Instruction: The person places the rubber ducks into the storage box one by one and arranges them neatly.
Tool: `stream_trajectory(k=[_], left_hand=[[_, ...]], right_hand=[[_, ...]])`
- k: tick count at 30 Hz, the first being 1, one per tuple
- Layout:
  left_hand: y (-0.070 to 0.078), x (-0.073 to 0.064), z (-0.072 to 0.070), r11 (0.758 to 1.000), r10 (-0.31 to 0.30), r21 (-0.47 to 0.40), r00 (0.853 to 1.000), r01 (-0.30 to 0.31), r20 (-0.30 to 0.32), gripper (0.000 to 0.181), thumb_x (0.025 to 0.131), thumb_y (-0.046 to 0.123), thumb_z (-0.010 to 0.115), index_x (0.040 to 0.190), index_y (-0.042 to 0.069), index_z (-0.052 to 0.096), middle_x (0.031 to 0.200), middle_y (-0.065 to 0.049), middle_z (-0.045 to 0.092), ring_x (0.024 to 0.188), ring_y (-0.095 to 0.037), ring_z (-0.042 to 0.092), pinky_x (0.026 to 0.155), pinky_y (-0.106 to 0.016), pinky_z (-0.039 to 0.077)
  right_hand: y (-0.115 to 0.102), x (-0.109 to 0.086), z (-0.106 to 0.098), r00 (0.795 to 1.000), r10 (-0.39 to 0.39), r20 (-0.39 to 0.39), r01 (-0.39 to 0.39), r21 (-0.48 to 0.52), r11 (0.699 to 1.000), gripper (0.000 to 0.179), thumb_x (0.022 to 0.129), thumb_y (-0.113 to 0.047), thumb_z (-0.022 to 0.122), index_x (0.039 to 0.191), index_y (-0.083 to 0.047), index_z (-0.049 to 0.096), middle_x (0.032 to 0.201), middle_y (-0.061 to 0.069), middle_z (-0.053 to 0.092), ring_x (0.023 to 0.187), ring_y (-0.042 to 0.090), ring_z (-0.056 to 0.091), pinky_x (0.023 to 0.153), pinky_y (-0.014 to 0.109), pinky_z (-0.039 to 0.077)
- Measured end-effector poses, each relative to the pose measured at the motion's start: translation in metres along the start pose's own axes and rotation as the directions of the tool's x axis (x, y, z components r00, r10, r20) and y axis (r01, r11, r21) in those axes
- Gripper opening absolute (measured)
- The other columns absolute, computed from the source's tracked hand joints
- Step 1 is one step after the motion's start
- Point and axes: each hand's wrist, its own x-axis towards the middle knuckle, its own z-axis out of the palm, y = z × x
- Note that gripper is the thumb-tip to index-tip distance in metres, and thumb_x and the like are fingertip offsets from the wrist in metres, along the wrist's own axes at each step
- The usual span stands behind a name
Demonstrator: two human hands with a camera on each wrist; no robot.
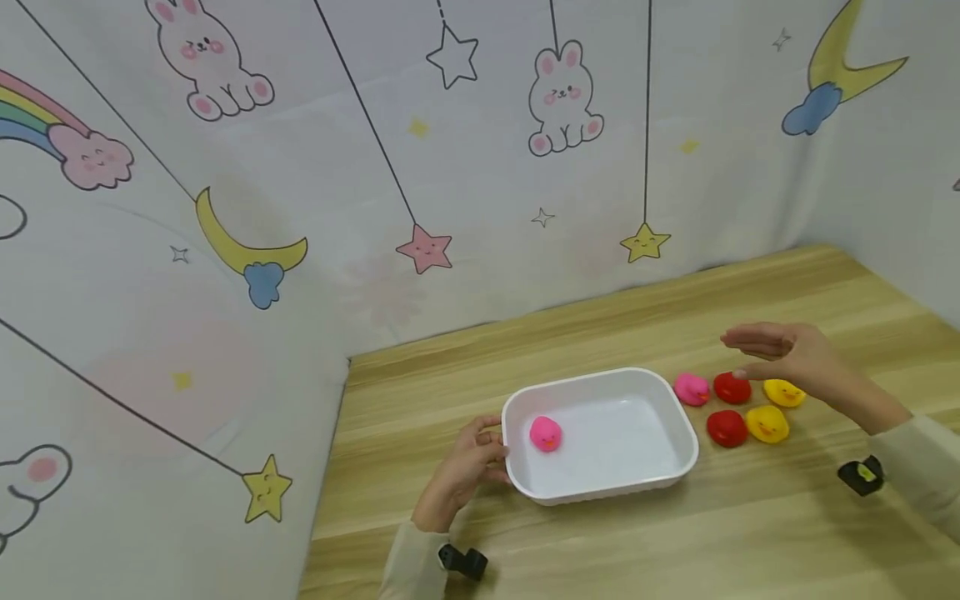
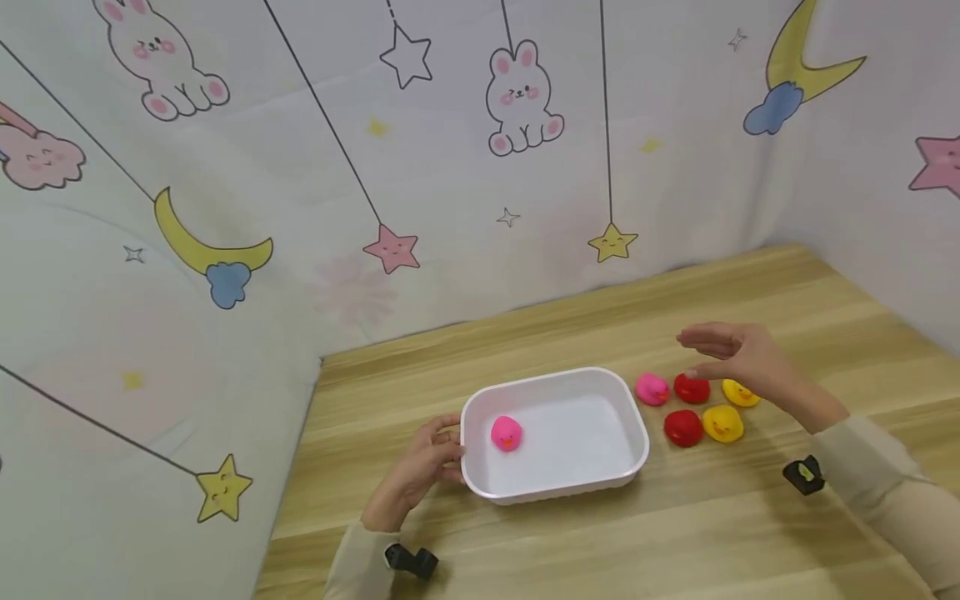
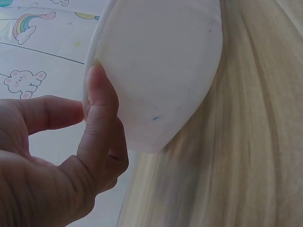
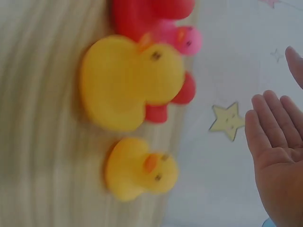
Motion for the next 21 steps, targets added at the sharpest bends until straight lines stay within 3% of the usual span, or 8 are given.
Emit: stream_trajectory(k=[5, 9, 15, 18, 21], left_hand=[[0.0, 0.001, -0.001, 1.0, -0.004, 0.009, 1.0, 0.004, 0.005, 0.056, 0.087, -0.009, 0.054, 0.14, -0.012, 0.036, 0.097, -0.013, 0.06, 0.073, -0.014, 0.063, 0.054, -0.024, 0.06], [0.001, 0.001, 0.0, 1.0, -0.005, 0.011, 1.0, 0.005, 0.004, 0.057, 0.086, -0.009, 0.054, 0.14, -0.012, 0.035, 0.097, -0.012, 0.059, 0.072, -0.014, 0.062, 0.055, -0.024, 0.06], [0.004, 0.0, 0.001, 1.0, -0.009, 0.01, 1.0, 0.009, 0.011, 0.057, 0.087, -0.009, 0.053, 0.14, -0.012, 0.034, 0.095, -0.01, 0.057, 0.072, -0.014, 0.061, 0.055, -0.025, 0.061], [0.004, 0.0, 0.0, 1.0, -0.014, 0.01, 1.0, 0.014, 0.012, 0.057, 0.087, -0.009, 0.054, 0.14, -0.012, 0.034, 0.095, -0.011, 0.058, 0.073, -0.014, 0.061, 0.055, -0.025, 0.061], [0.003, 0.0, 0.0, 1.0, -0.015, 0.009, 1.0, 0.015, 0.014, 0.057, 0.087, -0.009, 0.054, 0.141, -0.012, 0.034, 0.095, -0.011, 0.058, 0.073, -0.014, 0.062, 0.055, -0.025, 0.061]], right_hand=[[0.019, -0.016, -0.016, 0.998, 0.058, -0.02, -0.057, 0.034, 0.998, 0.052, 0.091, -0.004, 0.073, 0.137, 0.008, 0.051, 0.118, -0.023, 0.066, 0.106, -0.014, 0.057, 0.081, 0.011, 0.056], [0.033, -0.025, -0.023, 0.996, 0.085, -0.04, -0.087, -0.042, 0.995, 0.055, 0.091, -0.009, 0.075, 0.137, 0.008, 0.052, 0.12, -0.023, 0.064, 0.105, -0.015, 0.056, 0.08, 0.009, 0.054], [0.053, -0.03, -0.029, 0.995, 0.071, -0.066, -0.086, -0.259, 0.962, 0.064, 0.081, -0.013, 0.085, 0.134, 0.01, 0.057, 0.132, 0.022, 0.061, 0.104, -0.02, 0.047, 0.079, 0.002, 0.047], [0.062, -0.031, -0.03, 0.998, 0.034, -0.056, -0.052, -0.354, 0.934, 0.065, 0.075, -0.011, 0.088, 0.129, 0.012, 0.06, 0.13, 0.031, 0.058, 0.109, -0.007, 0.054, 0.081, -0.003, 0.039], [0.069, -0.031, -0.029, 0.999, -0.009, -0.046, -0.011, -0.427, 0.904, 0.063, 0.071, -0.01, 0.09, 0.124, 0.013, 0.064, 0.124, 0.032, 0.062, 0.114, 0.025, 0.062, 0.079, -0.004, 0.035]])
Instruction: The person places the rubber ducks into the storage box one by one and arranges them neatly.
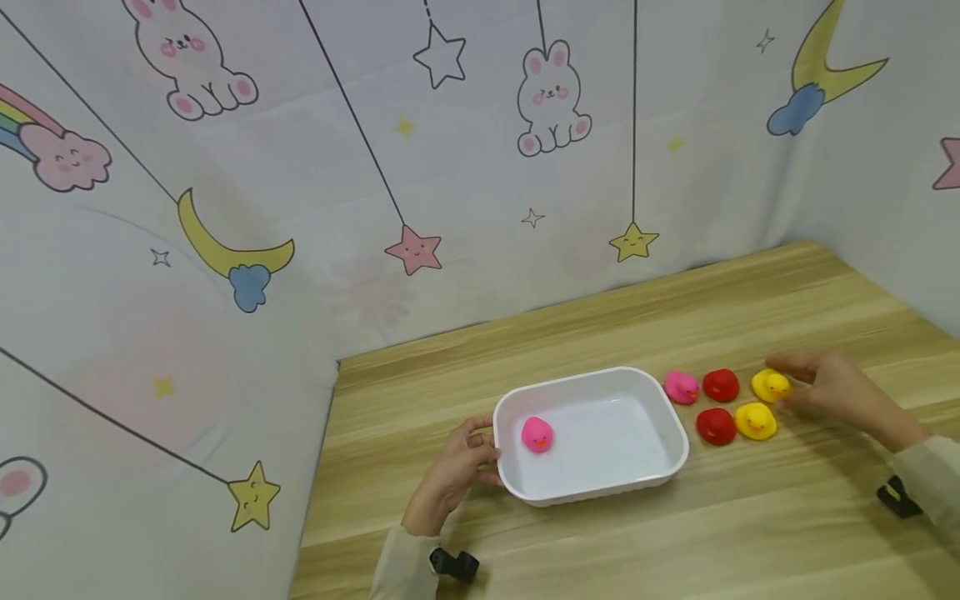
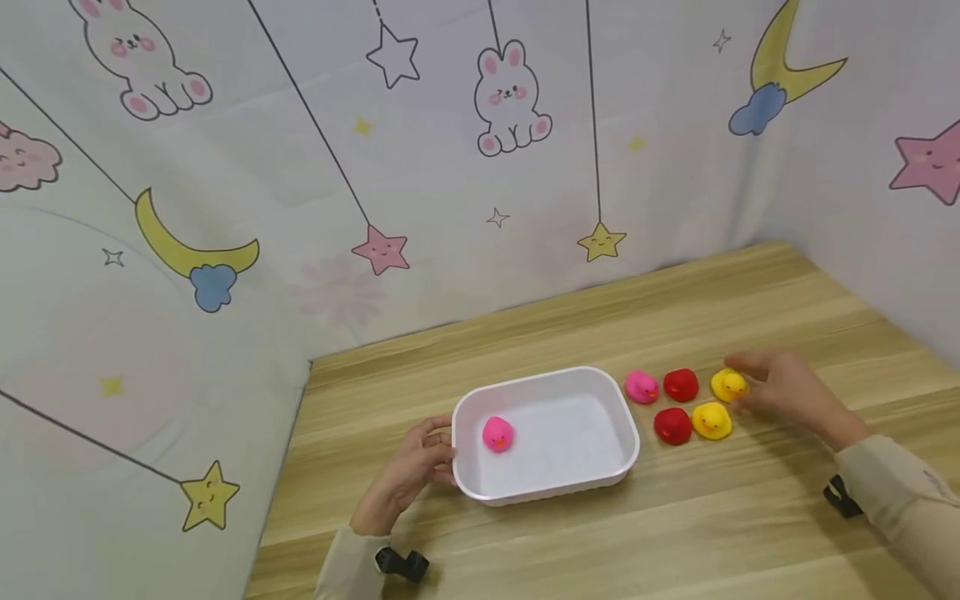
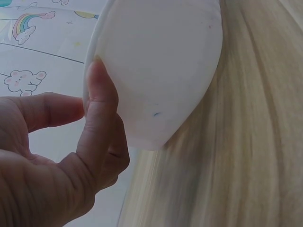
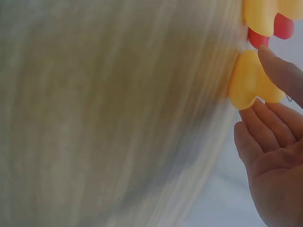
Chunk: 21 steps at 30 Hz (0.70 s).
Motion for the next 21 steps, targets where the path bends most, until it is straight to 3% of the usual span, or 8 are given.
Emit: stream_trajectory(k=[1, 4, 8, 13, 15, 17, 19, 21], left_hand=[[0.0, 0.0, 0.0, 1.0, 0.0, -0.002, 1.0, 0.0, 0.001, 0.057, 0.087, -0.009, 0.054, 0.14, -0.012, 0.034, 0.095, -0.011, 0.058, 0.073, -0.014, 0.061, 0.056, -0.025, 0.061], [0.0, 0.0, 0.0, 1.0, -0.002, -0.011, 1.0, 0.002, 0.007, 0.056, 0.088, -0.009, 0.053, 0.14, -0.012, 0.033, 0.095, -0.011, 0.057, 0.072, -0.014, 0.062, 0.056, -0.025, 0.061], [-0.001, -0.001, -0.002, 1.0, -0.002, -0.013, 1.0, 0.002, 0.005, 0.056, 0.088, -0.009, 0.054, 0.141, -0.012, 0.033, 0.096, -0.011, 0.058, 0.073, -0.014, 0.062, 0.056, -0.026, 0.061], [0.0, -0.005, -0.005, 1.0, 0.002, -0.005, 1.0, -0.002, -0.003, 0.057, 0.088, -0.008, 0.055, 0.141, -0.012, 0.034, 0.097, -0.012, 0.058, 0.073, -0.014, 0.062, 0.057, -0.025, 0.061], [0.001, -0.005, -0.005, 1.0, 0.007, -0.007, 1.0, -0.007, 0.001, 0.056, 0.088, -0.008, 0.054, 0.141, -0.012, 0.034, 0.097, -0.012, 0.058, 0.073, -0.014, 0.062, 0.057, -0.025, 0.061], [0.002, -0.005, -0.006, 1.0, 0.009, -0.009, 1.0, -0.009, 0.006, 0.055, 0.088, -0.009, 0.053, 0.14, -0.012, 0.034, 0.096, -0.012, 0.058, 0.073, -0.014, 0.062, 0.056, -0.025, 0.061], [0.002, -0.004, -0.005, 1.0, 0.006, -0.01, 1.0, -0.006, 0.008, 0.054, 0.088, -0.009, 0.053, 0.139, -0.012, 0.034, 0.096, -0.012, 0.058, 0.074, -0.014, 0.061, 0.056, -0.025, 0.061], [0.001, -0.004, -0.004, 1.0, -0.002, -0.01, 1.0, 0.002, 0.007, 0.054, 0.088, -0.009, 0.054, 0.139, -0.012, 0.035, 0.096, -0.011, 0.058, 0.074, -0.014, 0.061, 0.056, -0.025, 0.061]], right_hand=[[0.001, 0.0, 0.001, 1.0, -0.011, -0.002, 0.011, -0.018, 1.0, 0.063, 0.07, -0.01, 0.09, 0.122, 0.014, 0.064, 0.122, 0.032, 0.062, 0.115, 0.037, 0.061, 0.079, -0.003, 0.034], [0.004, 0.002, 0.004, 0.999, -0.047, -0.013, 0.045, -0.078, 0.996, 0.062, 0.068, -0.012, 0.092, 0.119, 0.013, 0.066, 0.117, 0.034, 0.064, 0.109, 0.054, 0.058, 0.076, 0.004, 0.041], [0.003, 0.005, 0.005, 0.996, -0.084, -0.007, 0.083, -0.133, 0.988, 0.06, 0.068, -0.013, 0.091, 0.118, 0.011, 0.068, 0.112, 0.034, 0.066, 0.105, 0.052, 0.062, 0.077, 0.017, 0.049], [-0.002, 0.007, 0.005, 0.998, -0.059, 0.019, 0.061, -0.129, 0.99, 0.06, 0.071, -0.013, 0.09, 0.121, 0.011, 0.067, 0.116, 0.034, 0.065, 0.107, 0.049, 0.061, 0.075, 0.012, 0.045], [-0.005, 0.006, 0.002, 0.999, -0.034, 0.033, 0.038, -0.118, 0.992, 0.06, 0.074, -0.014, 0.088, 0.123, 0.011, 0.065, 0.119, 0.035, 0.063, 0.11, 0.051, 0.059, 0.079, 0.024, 0.053], [-0.01, 0.004, 0.0, 0.999, -0.015, 0.041, 0.02, -0.111, 0.994, 0.06, 0.077, -0.015, 0.086, 0.126, 0.012, 0.063, 0.121, 0.036, 0.061, 0.112, 0.055, 0.056, 0.085, 0.046, 0.057], [-0.015, 0.002, -0.004, 0.999, -0.007, 0.045, 0.011, -0.1, 0.995, 0.06, 0.08, -0.015, 0.084, 0.128, 0.012, 0.061, 0.123, 0.038, 0.059, 0.114, 0.06, 0.052, 0.086, 0.066, 0.051], [-0.021, 0.0, -0.007, 0.999, -0.004, 0.041, 0.008, -0.103, 0.995, 0.06, 0.081, -0.016, 0.084, 0.129, 0.012, 0.061, 0.123, 0.038, 0.059, 0.115, 0.062, 0.05, 0.085, 0.073, 0.048]])
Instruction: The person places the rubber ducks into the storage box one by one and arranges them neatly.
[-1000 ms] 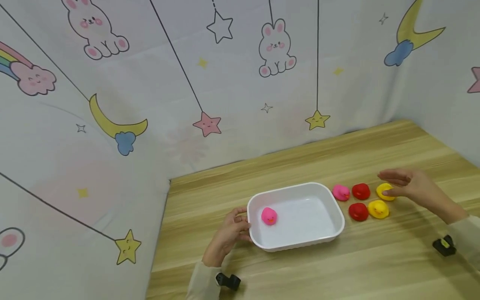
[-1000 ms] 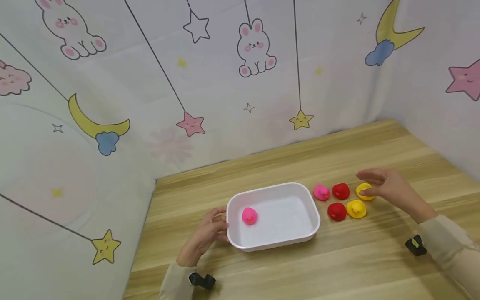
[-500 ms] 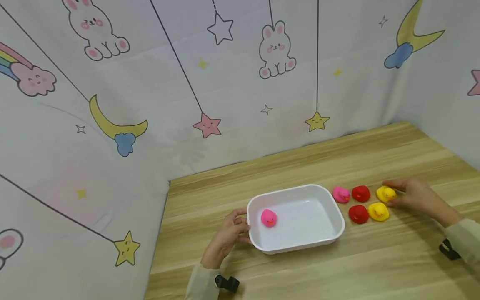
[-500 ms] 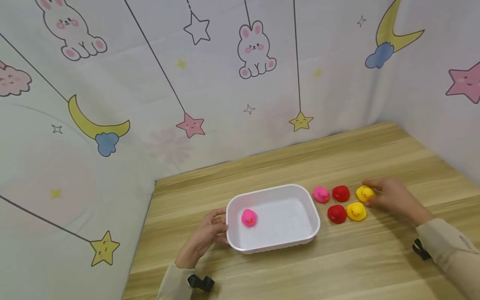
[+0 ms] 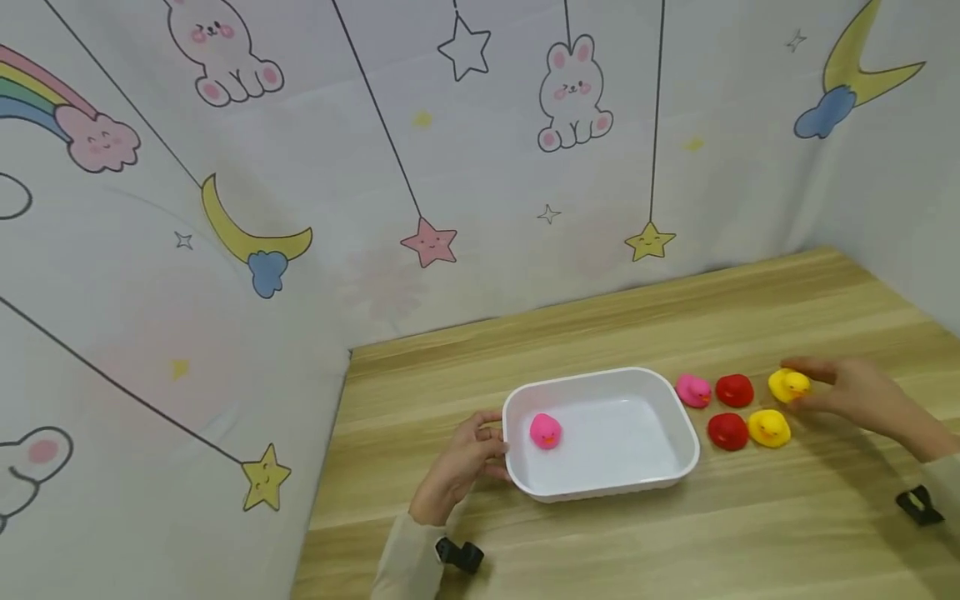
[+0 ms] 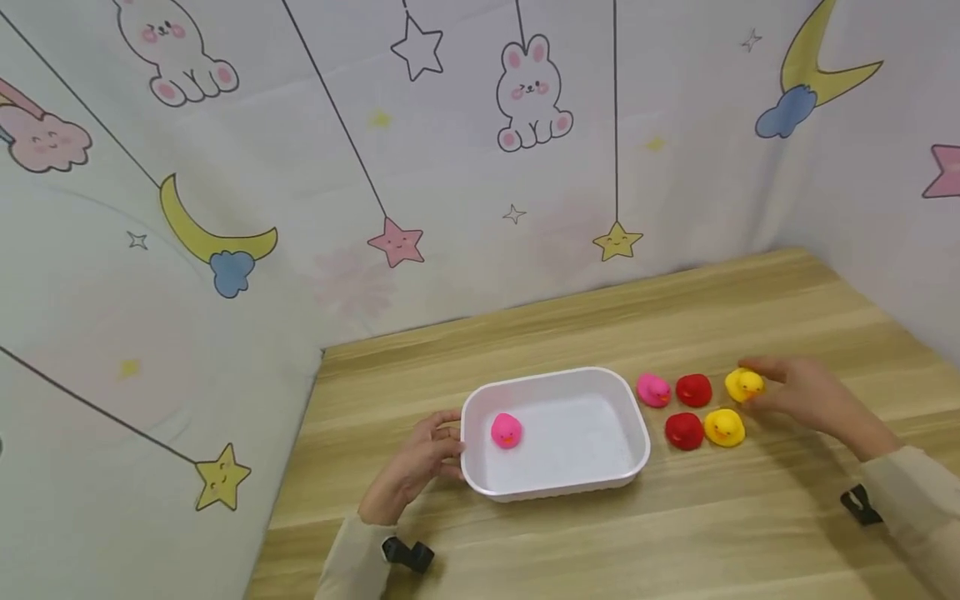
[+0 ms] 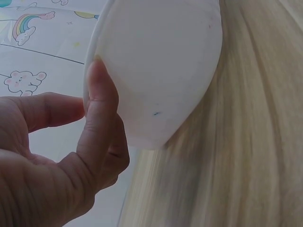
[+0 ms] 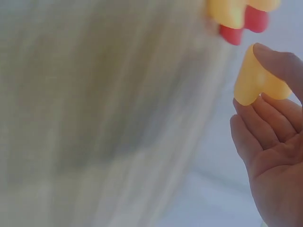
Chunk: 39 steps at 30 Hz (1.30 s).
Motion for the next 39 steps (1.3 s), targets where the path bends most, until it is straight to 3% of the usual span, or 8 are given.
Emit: stream_trajectory(k=[6, 12, 17, 23, 26, 28, 33, 39], left_hand=[[0.001, 0.0, 0.001, 1.0, 0.008, 0.005, 1.0, -0.008, -0.004, 0.055, 0.086, -0.009, 0.055, 0.138, -0.011, 0.037, 0.094, -0.01, 0.058, 0.072, -0.014, 0.062, 0.056, -0.027, 0.062], [0.002, 0.001, 0.001, 1.0, 0.008, 0.002, 1.0, -0.008, 0.009, 0.054, 0.087, -0.009, 0.054, 0.138, -0.012, 0.036, 0.094, -0.011, 0.057, 0.073, -0.015, 0.061, 0.057, -0.026, 0.062], [0.002, 0.003, -0.002, 1.0, 0.018, 0.016, 1.0, -0.018, 0.001, 0.054, 0.087, -0.009, 0.055, 0.137, -0.012, 0.037, 0.094, -0.011, 0.057, 0.073, -0.016, 0.062, 0.057, -0.028, 0.062], [0.001, 0.002, -0.004, 1.0, 0.009, 0.007, 1.0, -0.009, -0.011, 0.052, 0.087, -0.009, 0.055, 0.136, -0.012, 0.038, 0.094, -0.011, 0.058, 0.072, -0.016, 0.062, 0.057, -0.029, 0.063], [0.0, 0.0, -0.004, 1.0, -0.001, 0.001, 1.0, 0.001, -0.003, 0.051, 0.087, -0.01, 0.055, 0.136, -0.011, 0.038, 0.094, -0.011, 0.059, 0.073, -0.016, 0.062, 0.057, -0.029, 0.063], [-0.001, -0.001, -0.004, 1.0, -0.006, -0.001, 1.0, 0.006, -0.003, 0.051, 0.088, -0.01, 0.055, 0.136, -0.011, 0.038, 0.095, -0.012, 0.058, 0.072, -0.016, 0.062, 0.057, -0.028, 0.062], [-0.003, -0.003, -0.004, 1.0, 0.0, 0.004, 1.0, 0.0, -0.016, 0.053, 0.088, -0.011, 0.054, 0.138, -0.012, 0.038, 0.096, -0.013, 0.059, 0.072, -0.017, 0.062, 0.056, -0.026, 0.062], [0.0, 0.0, -0.005, 1.0, 0.01, 0.001, 1.0, -0.01, -0.011, 0.053, 0.088, -0.01, 0.055, 0.138, -0.012, 0.038, 0.099, -0.015, 0.06, 0.074, -0.017, 0.062, 0.056, -0.027, 0.062]], right_hand=[[-0.017, 0.006, -0.014, 1.0, -0.019, -0.004, 0.019, -0.023, 1.0, 0.059, 0.082, -0.019, 0.083, 0.129, 0.009, 0.062, 0.122, 0.036, 0.061, 0.115, 0.058, 0.054, 0.08, 0.06, 0.056], [-0.038, 0.018, -0.023, 0.997, -0.069, -0.044, 0.066, -0.058, 0.996, 0.054, 0.079, -0.018, 0.086, 0.124, 0.005, 0.068, 0.116, 0.029, 0.067, 0.102, 0.039, 0.065, 0.07, 0.025, 0.056], [-0.058, 0.032, -0.028, 0.999, -0.046, 0.002, 0.046, 0.004, 0.999, 0.056, 0.083, -0.022, 0.084, 0.129, 0.003, 0.066, 0.121, 0.029, 0.066, 0.107, 0.047, 0.062, 0.077, 0.043, 0.06], [-0.077, 0.047, -0.024, 0.998, -0.056, -0.016, 0.057, 0.082, 0.995, 0.057, 0.08, -0.019, 0.086, 0.131, 0.0, 0.066, 0.123, 0.024, 0.067, 0.111, 0.034, 0.064, 0.08, 0.02, 0.055], [-0.085, 0.05, -0.018, 0.999, -0.051, -0.019, 0.053, 0.132, 0.99, 0.058, 0.081, -0.019, 0.086, 0.132, 0.0, 0.065, 0.127, 0.026, 0.064, 0.115, 0.041, 0.061, 0.087, 0.032, 0.058], [-0.091, 0.052, -0.014, 0.998, -0.059, -0.005, 0.059, 0.168, 0.984, 0.058, 0.083, -0.018, 0.084, 0.134, 0.002, 0.063, 0.13, 0.028, 0.062, 0.118, 0.052, 0.055, 0.091, 0.052, 0.057], [-0.106, 0.059, -0.006, 0.998, -0.046, 0.032, 0.038, 0.23, 0.972, 0.058, 0.087, -0.02, 0.081, 0.137, 0.002, 0.06, 0.135, 0.028, 0.058, 0.126, 0.055, 0.048, 0.098, 0.07, 0.047], [-0.126, 0.071, 0.0, 0.996, -0.029, 0.084, 0.004, 0.286, 0.958, 0.061, 0.088, -0.021, 0.079, 0.141, 0.0, 0.056, 0.142, 0.029, 0.052, 0.13, 0.053, 0.045, 0.101, 0.075, 0.041]])
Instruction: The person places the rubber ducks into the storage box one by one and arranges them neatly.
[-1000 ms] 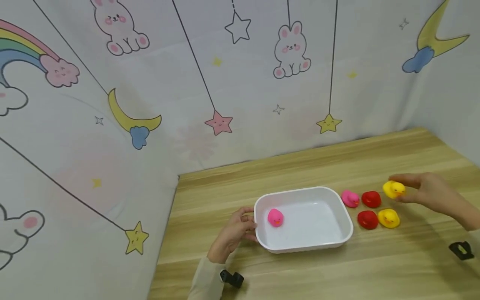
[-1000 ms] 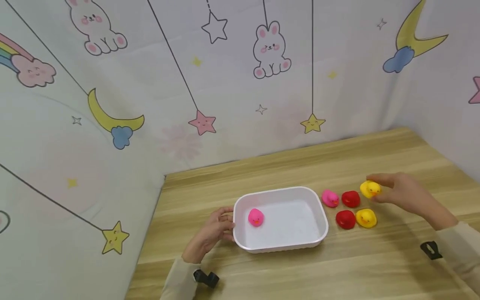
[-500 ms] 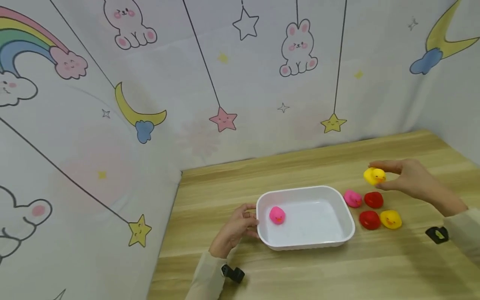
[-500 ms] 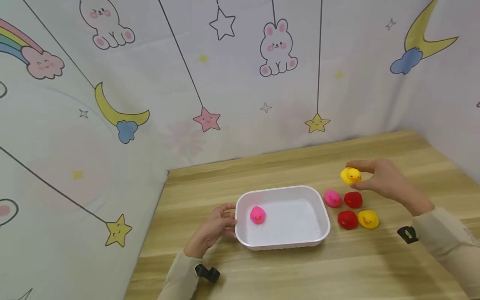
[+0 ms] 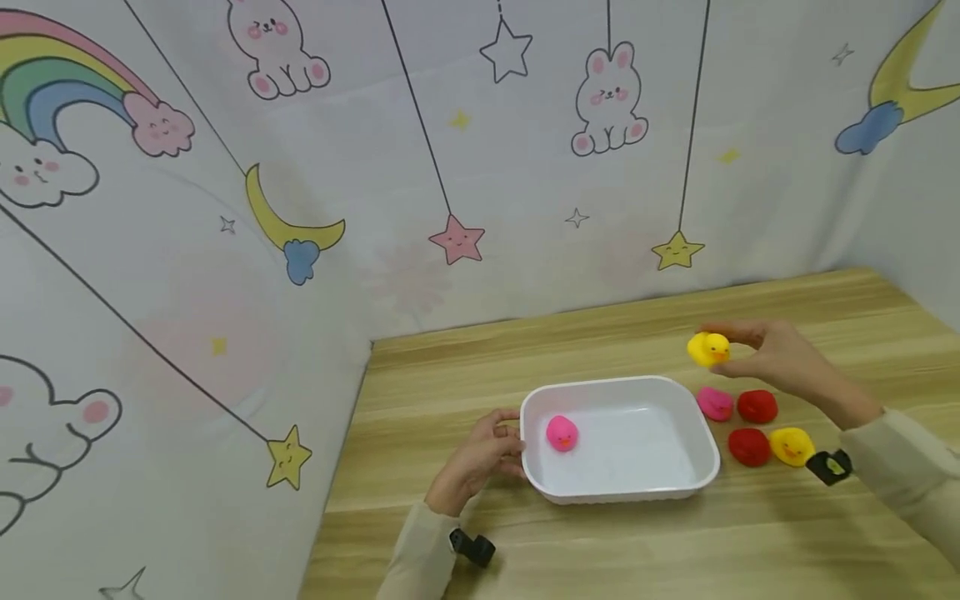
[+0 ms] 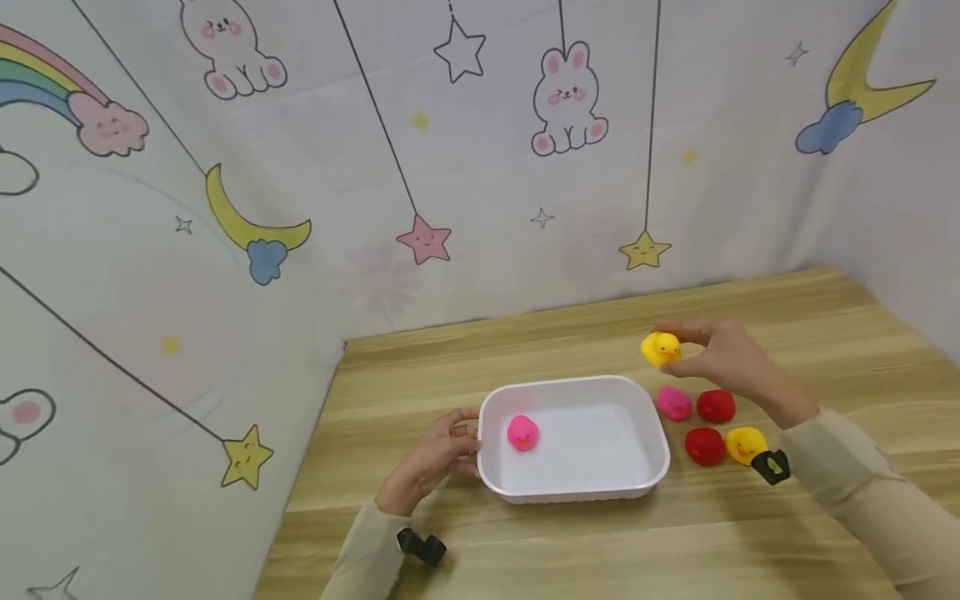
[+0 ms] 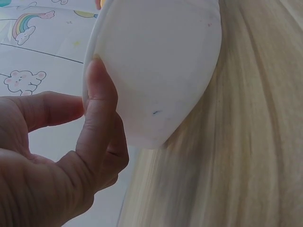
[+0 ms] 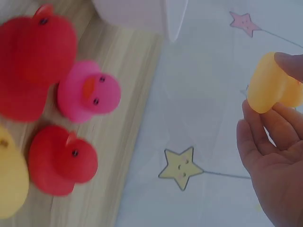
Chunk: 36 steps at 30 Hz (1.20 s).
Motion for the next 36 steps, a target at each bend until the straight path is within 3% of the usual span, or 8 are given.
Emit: stream_trajectory(k=[7, 11, 13, 15, 19, 26, 31, 36], left_hand=[[0.002, 0.002, 0.0, 1.0, 0.005, -0.004, 1.0, -0.005, 0.007, 0.054, 0.087, -0.009, 0.055, 0.138, -0.013, 0.037, 0.099, -0.016, 0.06, 0.073, -0.016, 0.061, 0.055, -0.026, 0.062], [-0.001, 0.001, -0.003, 1.0, -0.008, -0.009, 1.0, 0.008, 0.008, 0.054, 0.087, -0.01, 0.054, 0.138, -0.014, 0.037, 0.098, -0.016, 0.059, 0.073, -0.017, 0.061, 0.055, -0.026, 0.061], [-0.002, 0.0, -0.004, 1.0, -0.012, -0.011, 1.0, 0.012, 0.004, 0.054, 0.087, -0.01, 0.054, 0.138, -0.014, 0.036, 0.099, -0.017, 0.06, 0.074, -0.018, 0.061, 0.055, -0.026, 0.061], [-0.002, -0.002, -0.004, 1.0, -0.012, -0.011, 1.0, 0.012, 0.002, 0.054, 0.087, -0.009, 0.055, 0.138, -0.014, 0.037, 0.1, -0.017, 0.06, 0.074, -0.018, 0.061, 0.055, -0.026, 0.061], [-0.004, -0.003, -0.004, 1.0, -0.003, -0.013, 1.0, 0.002, -0.005, 0.054, 0.087, -0.009, 0.055, 0.137, -0.013, 0.038, 0.101, -0.018, 0.061, 0.074, -0.017, 0.062, 0.056, -0.027, 0.062], [-0.007, -0.002, -0.004, 1.0, -0.008, -0.015, 1.0, 0.008, -0.006, 0.054, 0.087, -0.008, 0.055, 0.138, -0.012, 0.038, 0.102, -0.019, 0.062, 0.072, -0.017, 0.062, 0.057, -0.028, 0.062], [-0.004, -0.001, -0.003, 1.0, -0.007, -0.009, 1.0, 0.007, -0.006, 0.055, 0.088, -0.009, 0.055, 0.14, -0.011, 0.037, 0.106, -0.021, 0.062, 0.073, -0.017, 0.061, 0.058, -0.028, 0.062], [0.0, 0.0, -0.002, 1.0, -0.008, -0.013, 1.0, 0.008, -0.015, 0.054, 0.088, -0.01, 0.054, 0.139, -0.011, 0.037, 0.107, -0.023, 0.062, 0.072, -0.018, 0.061, 0.056, -0.027, 0.062]], right_hand=[[-0.015, 0.012, 0.016, 1.0, -0.012, -0.008, 0.012, 0.102, 0.995, 0.063, 0.088, -0.019, 0.08, 0.143, 0.0, 0.055, 0.146, 0.025, 0.05, 0.132, 0.048, 0.044, 0.108, 0.073, 0.036], [-0.023, 0.017, 0.03, 0.998, -0.053, -0.014, 0.055, 0.145, 0.988, 0.06, 0.089, -0.016, 0.078, 0.142, 0.001, 0.055, 0.145, 0.022, 0.053, 0.13, 0.042, 0.049, 0.105, 0.038, 0.051], [-0.026, 0.021, 0.037, 0.997, -0.082, -0.007, 0.082, 0.16, 0.984, 0.059, 0.089, -0.015, 0.078, 0.141, 0.002, 0.056, 0.143, 0.022, 0.054, 0.128, 0.041, 0.05, 0.095, 0.021, 0.053], [-0.031, 0.024, 0.044, 0.994, -0.111, 0.005, 0.108, 0.187, 0.976, 0.057, 0.088, -0.012, 0.078, 0.139, 0.003, 0.056, 0.141, 0.022, 0.056, 0.126, 0.041, 0.052, 0.089, 0.012, 0.051], [-0.039, 0.032, 0.058, 0.988, -0.15, 0.033, 0.14, 0.216, 0.966, 0.055, 0.085, -0.007, 0.08, 0.135, 0.002, 0.058, 0.134, 0.02, 0.061, 0.118, 0.039, 0.057, 0.088, 0.018, 0.055], [-0.046, 0.048, 0.083, 0.976, -0.205, 0.074, 0.185, 0.216, 0.959, 0.055, 0.081, -0.008, 0.081, 0.132, 0.001, 0.06, 0.131, 0.016, 0.063, 0.11, 0.032, 0.057, 0.101, 0.06, 0.049], [-0.055, 0.053, 0.091, 0.972, -0.217, 0.093, 0.189, 0.246, 0.951, 0.055, 0.079, -0.007, 0.082, 0.13, 0.0, 0.061, 0.128, 0.016, 0.062, 0.109, 0.031, 0.058, 0.1, 0.056, 0.051], [-0.06, 0.056, 0.097, 0.968, -0.225, 0.114, 0.188, 0.268, 0.945, 0.051, 0.079, -0.004, 0.082, 0.126, 0.001, 0.063, 0.124, 0.015, 0.064, 0.107, 0.029, 0.057, 0.098, 0.041, 0.054]])
